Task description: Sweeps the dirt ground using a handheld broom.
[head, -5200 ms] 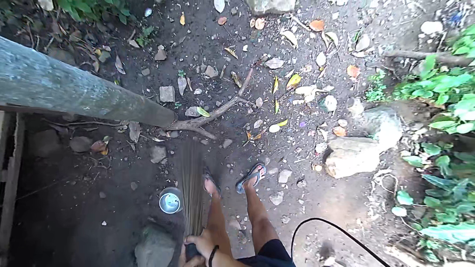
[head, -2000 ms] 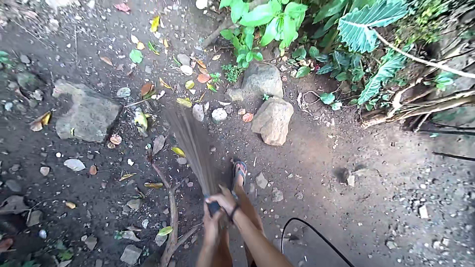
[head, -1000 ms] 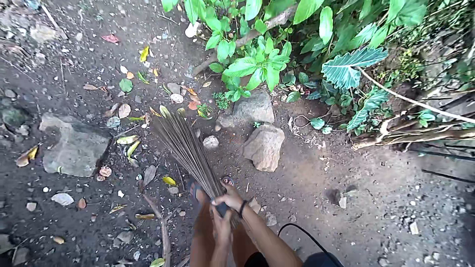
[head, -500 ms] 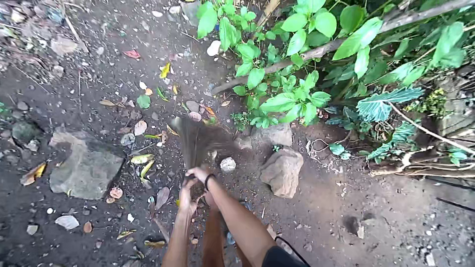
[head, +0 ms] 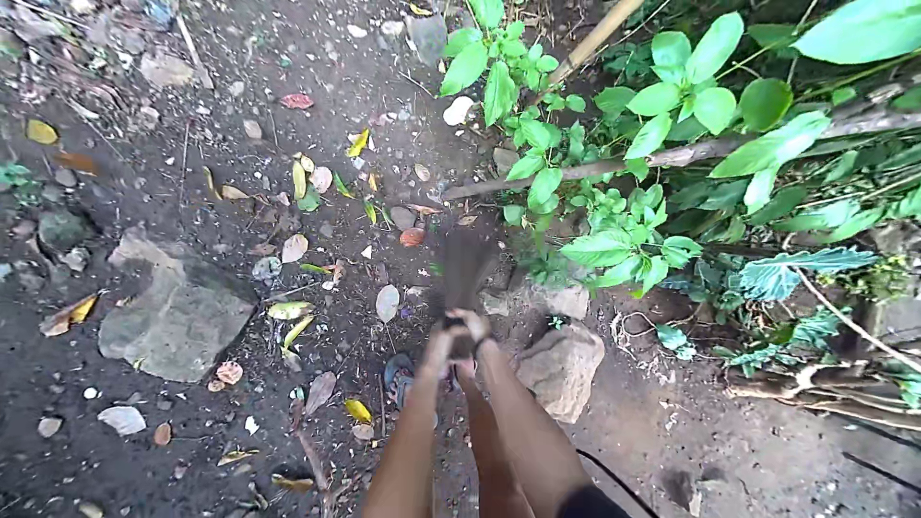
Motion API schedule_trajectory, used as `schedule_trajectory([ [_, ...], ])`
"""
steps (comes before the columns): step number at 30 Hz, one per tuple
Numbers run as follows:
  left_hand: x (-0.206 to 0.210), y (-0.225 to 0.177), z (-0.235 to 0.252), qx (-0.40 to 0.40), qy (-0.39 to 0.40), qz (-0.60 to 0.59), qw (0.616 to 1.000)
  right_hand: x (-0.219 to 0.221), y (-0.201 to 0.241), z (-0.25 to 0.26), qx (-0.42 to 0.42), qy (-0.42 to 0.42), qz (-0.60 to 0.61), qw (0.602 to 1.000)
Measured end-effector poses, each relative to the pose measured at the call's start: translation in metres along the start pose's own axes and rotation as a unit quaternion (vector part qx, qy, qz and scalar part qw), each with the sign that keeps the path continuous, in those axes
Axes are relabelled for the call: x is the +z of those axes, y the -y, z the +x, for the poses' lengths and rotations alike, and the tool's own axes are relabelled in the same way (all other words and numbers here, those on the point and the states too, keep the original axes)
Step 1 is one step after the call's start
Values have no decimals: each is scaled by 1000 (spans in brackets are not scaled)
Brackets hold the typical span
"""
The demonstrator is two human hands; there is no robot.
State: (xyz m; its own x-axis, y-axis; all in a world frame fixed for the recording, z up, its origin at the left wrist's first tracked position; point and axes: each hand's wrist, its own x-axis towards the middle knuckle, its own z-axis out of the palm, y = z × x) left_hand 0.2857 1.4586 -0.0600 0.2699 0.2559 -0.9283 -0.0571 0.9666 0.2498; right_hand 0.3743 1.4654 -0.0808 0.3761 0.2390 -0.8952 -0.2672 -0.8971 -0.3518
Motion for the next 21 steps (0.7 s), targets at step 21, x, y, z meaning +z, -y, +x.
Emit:
schedule_trajectory([
  [21, -27, -83, -36, 93, -148, -61, 983, 71, 80, -26, -26, 174, -43, 983],
])
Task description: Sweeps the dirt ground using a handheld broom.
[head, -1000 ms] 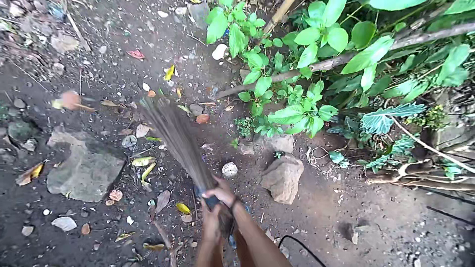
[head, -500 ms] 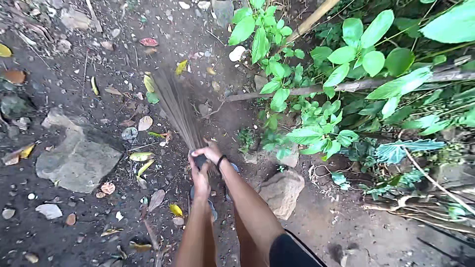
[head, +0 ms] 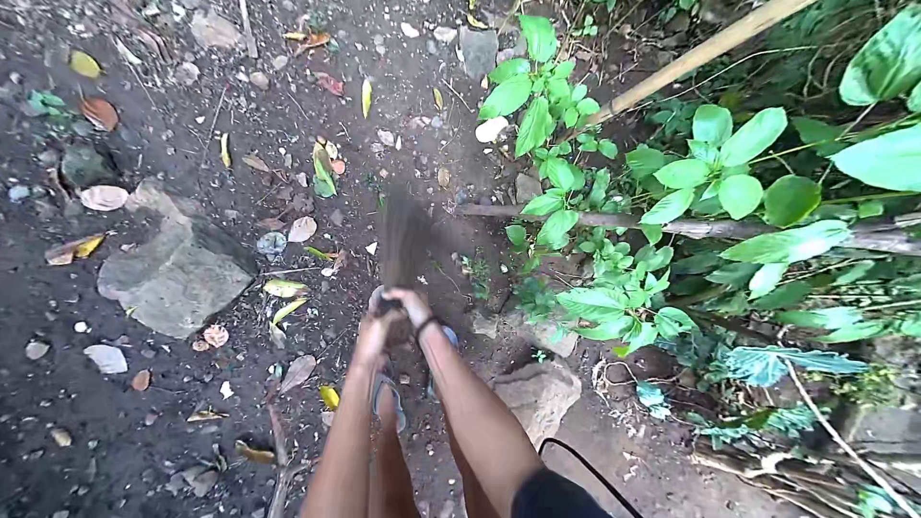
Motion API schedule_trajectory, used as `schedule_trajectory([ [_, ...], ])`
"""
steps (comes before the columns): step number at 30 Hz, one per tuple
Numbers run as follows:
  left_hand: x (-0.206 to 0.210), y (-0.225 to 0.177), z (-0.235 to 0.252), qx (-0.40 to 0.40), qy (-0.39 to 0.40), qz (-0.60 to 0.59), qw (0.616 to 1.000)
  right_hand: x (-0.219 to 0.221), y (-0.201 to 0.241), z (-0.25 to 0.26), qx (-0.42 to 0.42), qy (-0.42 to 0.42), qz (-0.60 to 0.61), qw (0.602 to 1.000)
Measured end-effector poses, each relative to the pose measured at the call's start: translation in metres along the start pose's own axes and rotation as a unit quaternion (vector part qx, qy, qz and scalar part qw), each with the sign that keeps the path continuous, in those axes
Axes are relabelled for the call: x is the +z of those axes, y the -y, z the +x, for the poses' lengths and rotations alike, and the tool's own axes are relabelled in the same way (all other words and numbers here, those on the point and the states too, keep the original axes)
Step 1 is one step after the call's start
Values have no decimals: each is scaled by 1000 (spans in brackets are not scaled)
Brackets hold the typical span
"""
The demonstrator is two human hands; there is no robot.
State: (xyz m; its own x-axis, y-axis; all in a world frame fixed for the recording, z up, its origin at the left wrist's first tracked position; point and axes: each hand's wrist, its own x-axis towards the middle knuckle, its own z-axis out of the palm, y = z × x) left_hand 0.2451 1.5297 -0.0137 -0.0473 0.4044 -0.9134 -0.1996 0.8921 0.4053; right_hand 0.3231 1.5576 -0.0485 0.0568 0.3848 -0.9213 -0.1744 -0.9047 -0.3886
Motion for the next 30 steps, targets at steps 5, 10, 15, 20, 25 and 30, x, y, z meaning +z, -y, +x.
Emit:
schedule_trajectory([
  [5, 3, 57, -26, 199, -49, -20, 979, -13, -8, -16, -95, 125, -91, 983],
  [10, 8, 147, -185, 46, -118, -43, 991, -56, -60, -166, 112, 183, -202, 956],
  [15, 66, 148, -164, -79, -81, -214, 970, -103, -80, -132, 238, 115, -264, 928],
  [20, 69, 41, -18, 9, 64, -244, 968, -60, 39, -21, 7, 3, -319, 948],
  [25, 35, 75, -26, 141, 81, -206, 965, -37, 11, -38, -83, -19, -272, 958],
  [30, 19, 198, -200, 14, -79, -181, 980, -65, -109, -158, 199, 142, -379, 893],
])
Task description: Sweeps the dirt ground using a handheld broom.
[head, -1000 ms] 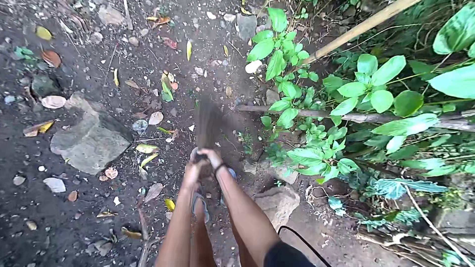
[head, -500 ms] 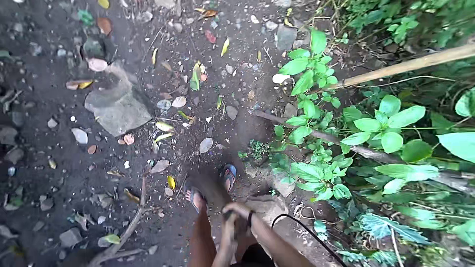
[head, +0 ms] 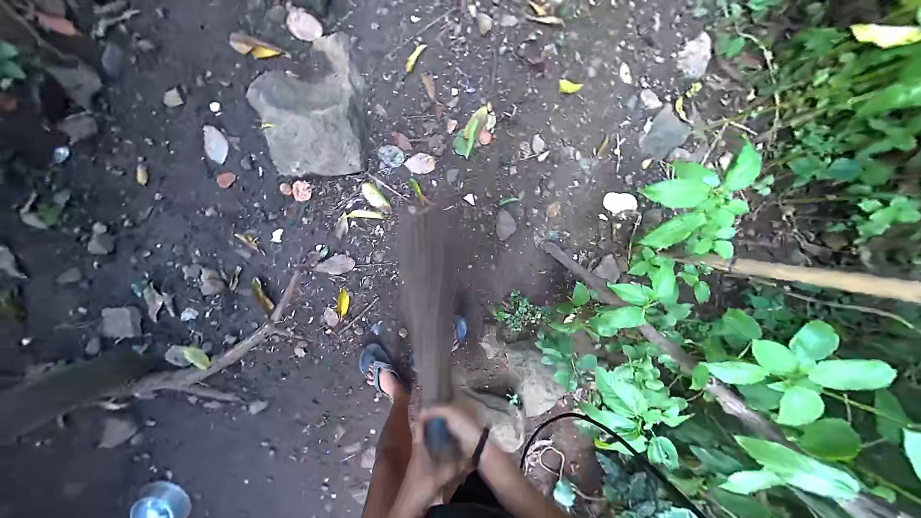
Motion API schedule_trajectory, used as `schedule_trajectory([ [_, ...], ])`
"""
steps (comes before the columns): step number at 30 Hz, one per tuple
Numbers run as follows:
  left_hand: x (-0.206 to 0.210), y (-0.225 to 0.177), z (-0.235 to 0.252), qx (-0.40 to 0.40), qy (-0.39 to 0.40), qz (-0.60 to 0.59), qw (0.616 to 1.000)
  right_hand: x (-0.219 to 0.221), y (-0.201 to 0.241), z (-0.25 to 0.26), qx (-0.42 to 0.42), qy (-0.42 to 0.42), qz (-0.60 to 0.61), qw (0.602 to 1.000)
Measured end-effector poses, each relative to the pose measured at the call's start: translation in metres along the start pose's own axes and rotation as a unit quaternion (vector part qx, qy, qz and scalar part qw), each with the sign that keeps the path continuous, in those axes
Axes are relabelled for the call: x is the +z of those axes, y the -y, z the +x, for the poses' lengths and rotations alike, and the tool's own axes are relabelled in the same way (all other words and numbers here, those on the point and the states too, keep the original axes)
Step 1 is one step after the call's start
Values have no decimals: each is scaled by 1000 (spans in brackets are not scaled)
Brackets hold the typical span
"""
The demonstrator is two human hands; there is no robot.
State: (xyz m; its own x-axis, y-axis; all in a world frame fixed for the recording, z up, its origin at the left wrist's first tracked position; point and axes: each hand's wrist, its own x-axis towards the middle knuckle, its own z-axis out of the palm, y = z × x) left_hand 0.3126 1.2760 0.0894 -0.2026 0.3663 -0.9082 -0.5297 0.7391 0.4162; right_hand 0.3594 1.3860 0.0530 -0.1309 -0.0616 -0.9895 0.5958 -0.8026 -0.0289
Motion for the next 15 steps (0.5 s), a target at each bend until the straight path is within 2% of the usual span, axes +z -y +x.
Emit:
schedule_trajectory([
  [2, -24, 46, -48, -77, -133, -52, 987, 52, -53, 7, 108, 96, -43, 989],
  [3, -32, 69, -55, -101, -208, -107, 967, 78, -77, 23, 146, 131, -66, 978],
  [5, -48, 93, -37, -139, -290, -200, 925, 112, -101, 66, 196, 185, -131, 954],
  [6, -52, 95, -15, -135, -288, -219, 923, 115, -89, 81, 189, 176, -168, 951],
  [8, -52, 63, 40, -100, -190, -221, 951, 96, -28, 86, 92, 111, -162, 976],
  [11, -6, -28, 119, -46, 23, -156, 986, 7, 66, 85, -76, -21, -46, 996],
  [13, 13, -93, 158, 7, 146, -100, 984, -27, 118, 82, -160, -145, 21, 976],
  [15, 14, -131, 183, 46, 223, -14, 974, -33, 148, 78, -218, -248, 86, 940],
])
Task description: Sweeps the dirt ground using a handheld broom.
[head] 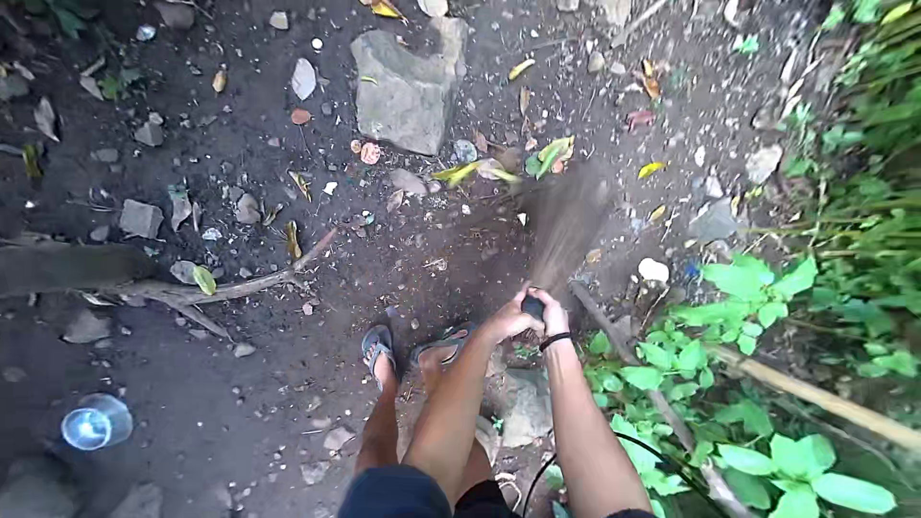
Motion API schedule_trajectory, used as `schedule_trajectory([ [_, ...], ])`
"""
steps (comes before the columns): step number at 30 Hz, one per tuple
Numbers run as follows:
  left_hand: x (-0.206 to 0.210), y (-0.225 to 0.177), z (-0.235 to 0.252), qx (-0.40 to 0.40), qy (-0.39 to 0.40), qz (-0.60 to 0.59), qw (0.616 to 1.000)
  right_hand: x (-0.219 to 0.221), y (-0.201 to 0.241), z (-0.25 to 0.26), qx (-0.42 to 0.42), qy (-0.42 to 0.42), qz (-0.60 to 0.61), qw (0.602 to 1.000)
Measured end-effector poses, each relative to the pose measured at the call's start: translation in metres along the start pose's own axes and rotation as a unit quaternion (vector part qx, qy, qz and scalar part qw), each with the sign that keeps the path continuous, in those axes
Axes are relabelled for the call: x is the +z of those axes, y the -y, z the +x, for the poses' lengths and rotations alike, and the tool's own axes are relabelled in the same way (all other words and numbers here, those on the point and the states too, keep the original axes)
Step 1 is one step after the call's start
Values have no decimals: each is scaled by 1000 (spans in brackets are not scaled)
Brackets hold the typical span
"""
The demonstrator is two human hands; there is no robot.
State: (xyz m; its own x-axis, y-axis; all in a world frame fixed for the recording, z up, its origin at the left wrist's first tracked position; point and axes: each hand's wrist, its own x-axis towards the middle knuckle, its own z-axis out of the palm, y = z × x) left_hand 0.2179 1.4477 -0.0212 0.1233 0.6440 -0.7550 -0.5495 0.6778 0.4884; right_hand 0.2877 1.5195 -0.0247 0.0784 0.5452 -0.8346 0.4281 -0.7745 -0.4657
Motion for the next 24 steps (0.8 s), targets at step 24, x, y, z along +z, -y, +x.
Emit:
schedule_trajectory([
  [24, -86, 11, -69, 30, -111, 188, 976, 103, -24, -43, 7, 166, 41, 985],
])
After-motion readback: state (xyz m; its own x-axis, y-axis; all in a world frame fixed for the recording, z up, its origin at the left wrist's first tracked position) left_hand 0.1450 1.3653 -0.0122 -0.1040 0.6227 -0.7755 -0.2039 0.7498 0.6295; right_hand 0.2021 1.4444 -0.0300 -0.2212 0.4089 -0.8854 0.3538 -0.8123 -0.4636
